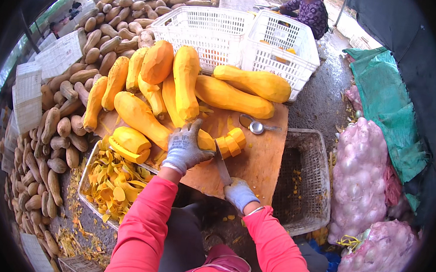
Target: The person peels and cuts yellow squash on a wooden cutting board using a large knife. They remove the ends, peel the skin, and slice the squash into halves and quarters, placing the pieces into a basket.
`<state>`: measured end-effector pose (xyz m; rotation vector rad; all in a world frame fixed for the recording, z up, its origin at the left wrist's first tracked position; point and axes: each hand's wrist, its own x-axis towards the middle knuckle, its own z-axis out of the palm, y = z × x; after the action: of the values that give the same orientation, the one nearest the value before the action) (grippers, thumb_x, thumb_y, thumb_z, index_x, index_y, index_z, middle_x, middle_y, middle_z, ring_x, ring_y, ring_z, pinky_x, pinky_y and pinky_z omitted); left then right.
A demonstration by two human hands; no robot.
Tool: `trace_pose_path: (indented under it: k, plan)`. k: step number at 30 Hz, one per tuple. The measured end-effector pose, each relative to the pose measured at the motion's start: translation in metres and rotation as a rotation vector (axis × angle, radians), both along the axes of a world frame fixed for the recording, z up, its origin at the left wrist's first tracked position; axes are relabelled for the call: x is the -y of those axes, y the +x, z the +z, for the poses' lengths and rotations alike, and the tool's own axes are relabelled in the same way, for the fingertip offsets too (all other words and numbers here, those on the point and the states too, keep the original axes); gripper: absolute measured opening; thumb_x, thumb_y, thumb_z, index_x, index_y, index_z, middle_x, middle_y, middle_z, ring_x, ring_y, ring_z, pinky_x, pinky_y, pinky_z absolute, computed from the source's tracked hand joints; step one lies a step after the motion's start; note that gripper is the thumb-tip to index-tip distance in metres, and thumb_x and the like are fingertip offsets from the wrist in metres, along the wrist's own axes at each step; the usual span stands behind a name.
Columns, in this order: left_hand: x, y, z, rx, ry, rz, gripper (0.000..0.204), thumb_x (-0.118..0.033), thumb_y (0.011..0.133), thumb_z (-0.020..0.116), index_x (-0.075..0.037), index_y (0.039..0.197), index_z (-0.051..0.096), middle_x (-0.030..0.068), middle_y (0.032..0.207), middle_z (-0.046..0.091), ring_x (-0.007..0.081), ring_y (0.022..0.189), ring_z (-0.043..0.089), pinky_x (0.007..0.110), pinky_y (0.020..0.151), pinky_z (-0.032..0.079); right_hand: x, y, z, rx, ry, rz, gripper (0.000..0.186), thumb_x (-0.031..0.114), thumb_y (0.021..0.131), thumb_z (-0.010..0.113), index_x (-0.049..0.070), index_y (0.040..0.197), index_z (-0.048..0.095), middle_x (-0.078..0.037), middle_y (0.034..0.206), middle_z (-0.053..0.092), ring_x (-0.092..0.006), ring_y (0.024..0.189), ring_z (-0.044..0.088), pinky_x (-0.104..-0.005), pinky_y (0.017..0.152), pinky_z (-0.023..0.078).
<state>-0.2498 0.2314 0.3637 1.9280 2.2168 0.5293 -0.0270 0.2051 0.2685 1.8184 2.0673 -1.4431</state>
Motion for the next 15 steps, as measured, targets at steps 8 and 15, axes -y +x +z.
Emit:
trace_pose_path:
  k: [8, 15]
  plan:
    - [0.053, -0.023, -0.067, 0.985, 0.080, 0.105, 0.125, -0.013, 0.059, 0.098, -0.007, 0.159, 0.023, 0.0133, 0.151, 0.045, 0.0268, 0.137, 0.048, 0.040, 0.112, 0.044, 0.000, -0.018, 0.007, -0.090, 0.164, -0.086, 0.033, 0.024, 0.090, 0.054, 0.000, 0.109, 0.067, -0.028, 0.098, 0.071, -0.0445, 0.096, 0.069, -0.0485, 0.081, 0.055]
    - [0.059, -0.021, -0.077, 1.003, 0.147, 0.051, 0.129, -0.009, 0.060, 0.097, -0.010, 0.161, 0.016, 0.0139, 0.150, 0.046, 0.0262, 0.136, 0.050, 0.041, 0.112, 0.046, 0.025, -0.017, 0.064, -0.248, 0.478, -0.076, 0.038, 0.016, 0.092, 0.061, 0.005, 0.128, 0.063, -0.026, 0.101, 0.071, -0.0435, 0.095, 0.069, -0.0470, 0.081, 0.056]
